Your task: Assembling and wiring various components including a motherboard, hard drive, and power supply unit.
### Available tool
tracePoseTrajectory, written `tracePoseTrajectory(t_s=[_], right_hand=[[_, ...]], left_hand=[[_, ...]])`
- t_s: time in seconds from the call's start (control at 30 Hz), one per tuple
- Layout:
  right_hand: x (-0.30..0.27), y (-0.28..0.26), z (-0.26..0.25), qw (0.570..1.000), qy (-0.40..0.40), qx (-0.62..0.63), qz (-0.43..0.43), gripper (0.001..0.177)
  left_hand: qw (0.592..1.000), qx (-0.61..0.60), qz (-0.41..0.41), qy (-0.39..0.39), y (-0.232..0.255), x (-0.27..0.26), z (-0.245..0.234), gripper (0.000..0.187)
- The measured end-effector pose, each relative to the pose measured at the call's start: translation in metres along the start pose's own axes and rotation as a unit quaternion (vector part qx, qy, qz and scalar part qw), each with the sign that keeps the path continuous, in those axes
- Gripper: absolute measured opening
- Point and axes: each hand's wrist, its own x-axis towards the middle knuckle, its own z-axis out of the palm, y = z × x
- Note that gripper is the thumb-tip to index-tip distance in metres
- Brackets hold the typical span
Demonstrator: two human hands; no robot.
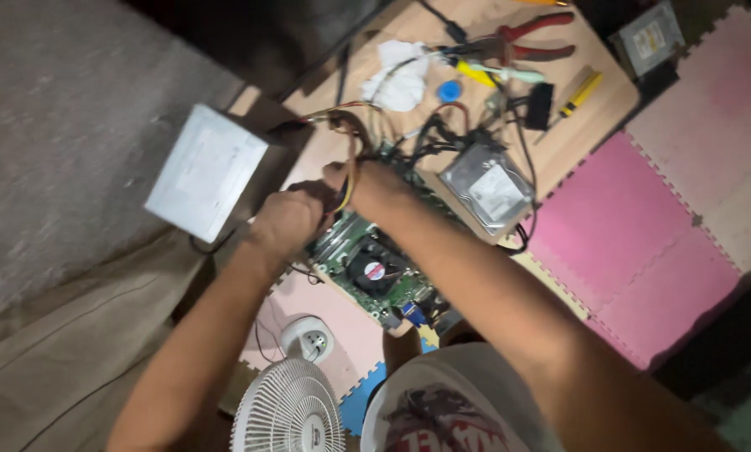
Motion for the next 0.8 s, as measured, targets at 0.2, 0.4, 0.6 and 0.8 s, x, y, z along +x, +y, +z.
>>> tracePoseTrajectory(t_s=[0.2,0.4,0.6,0.8], right_hand=[[-0.004,-0.004,-0.016,0.981,-0.027,-0.117,-0.151,0.03],[-0.049,-0.003,-0.029,0.946,-0.057,-0.139,-0.287,0.025],[-0.097,-0.107,-0.02,0.859,-0.011,-0.382,-0.341,0.02],[-0.039,-0.102,0.033,0.61,0.042,-0.683,-0.399,0.019]], left_hand=[[0.939,-0.164,-0.102,0.283,0.009,-0.045,-0.006,0.06],[0.866,-0.328,-0.22,0.307,0.022,-0.086,0.025,0.03],[0.844,-0.316,-0.268,0.339,0.038,-0.08,0.046,0.022],[0.849,-0.269,-0.289,0.352,0.042,-0.065,0.066,0.012]])
